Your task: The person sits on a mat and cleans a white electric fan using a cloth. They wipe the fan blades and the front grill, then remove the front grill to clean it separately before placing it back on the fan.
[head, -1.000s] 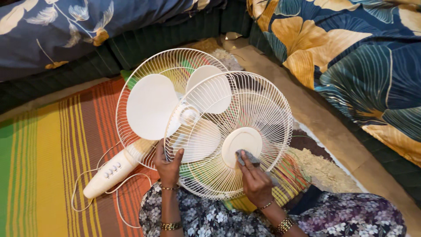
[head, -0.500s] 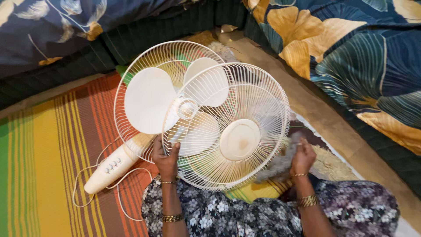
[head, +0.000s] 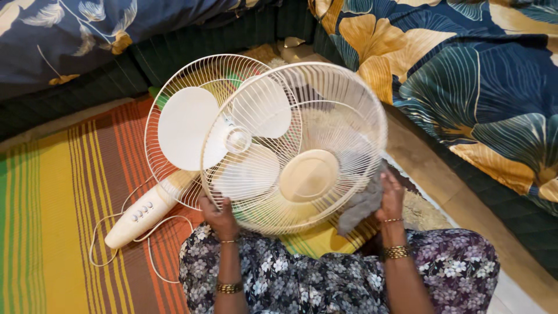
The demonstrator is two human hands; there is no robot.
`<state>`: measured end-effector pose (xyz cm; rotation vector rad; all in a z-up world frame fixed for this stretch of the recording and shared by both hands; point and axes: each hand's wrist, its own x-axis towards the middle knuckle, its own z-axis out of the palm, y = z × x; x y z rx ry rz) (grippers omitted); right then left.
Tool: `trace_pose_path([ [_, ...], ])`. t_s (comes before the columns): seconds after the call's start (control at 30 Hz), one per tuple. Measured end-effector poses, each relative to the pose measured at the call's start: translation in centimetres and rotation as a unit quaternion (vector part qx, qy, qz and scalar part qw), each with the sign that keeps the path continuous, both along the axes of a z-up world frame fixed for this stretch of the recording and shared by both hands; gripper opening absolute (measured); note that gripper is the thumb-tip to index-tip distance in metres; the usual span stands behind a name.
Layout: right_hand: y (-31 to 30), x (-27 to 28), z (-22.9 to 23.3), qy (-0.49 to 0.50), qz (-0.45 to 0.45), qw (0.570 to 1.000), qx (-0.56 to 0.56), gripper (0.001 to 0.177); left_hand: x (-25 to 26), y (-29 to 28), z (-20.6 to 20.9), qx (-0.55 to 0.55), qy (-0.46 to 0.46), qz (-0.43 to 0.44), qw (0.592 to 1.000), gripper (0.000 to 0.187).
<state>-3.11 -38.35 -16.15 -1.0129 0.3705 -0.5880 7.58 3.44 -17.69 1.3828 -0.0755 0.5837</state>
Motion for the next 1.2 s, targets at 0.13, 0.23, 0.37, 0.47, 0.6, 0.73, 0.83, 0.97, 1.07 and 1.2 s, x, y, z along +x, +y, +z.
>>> trace_pose_path([
  [0.13, -4.8, -0.7, 0.7, -0.004, -0.087, 0.992, -0.087, 0.033, -0.1, -2.8, -2.2, 0.096, 0.018, -0.081, 0.992, 0.097],
  [0.23, -7.1, -1.3, -0.6, -0.012, -0.132, 0.988, -0.080, 0.032, -1.4, -4.5, -2.5, 0.109, 0.028, -0.164, 0.980, 0.099],
  [0.37, -8.3, -1.1, -2.0, -0.023, -0.157, 0.983, -0.092, 0.031, -2.1, -4.6, -2.6, 0.103, 0.035, -0.211, 0.971, 0.097],
  [0.47, -8.2, -0.9, -2.6, -0.057, -0.128, 0.987, -0.076, 0.030, -3.2, -4.1, -1.0, 0.154, 0.011, -0.158, 0.975, 0.099],
  [0.6, -7.6, -0.2, -2.2, 0.002, -0.157, 0.976, -0.148, 0.034, -4.9, -2.2, 8.2, 0.277, -0.073, -0.060, 0.956, 0.098],
  [0.73, -4.8, 0.3, -1.4, 0.038, -0.181, 0.962, -0.201, 0.037, -5.6, -2.2, 18.5, 0.385, -0.195, -0.043, 0.901, 0.096],
  [0.83, -2.8, 0.1, 1.4, 0.039, -0.206, 0.935, -0.287, 0.035, -5.3, -3.9, 23.7, 0.416, -0.231, -0.037, 0.879, 0.085],
  [0.97, 1.2, -1.1, 8.7, 0.040, -0.237, 0.901, -0.362, 0.033, -4.2, -5.1, 28.0, 0.472, -0.177, -0.064, 0.861, 0.071],
  [1.07, 4.9, -2.0, 15.4, 0.167, -0.299, 0.892, -0.295, 0.038, -3.0, -6.6, 29.0, 0.471, -0.195, -0.057, 0.858, 0.074],
  [1.2, 9.5, -3.2, 22.6, -0.017, -0.352, 0.691, -0.631, 0.036, -1.4, -8.6, 29.3, 0.497, -0.194, -0.041, 0.845, 0.075],
])
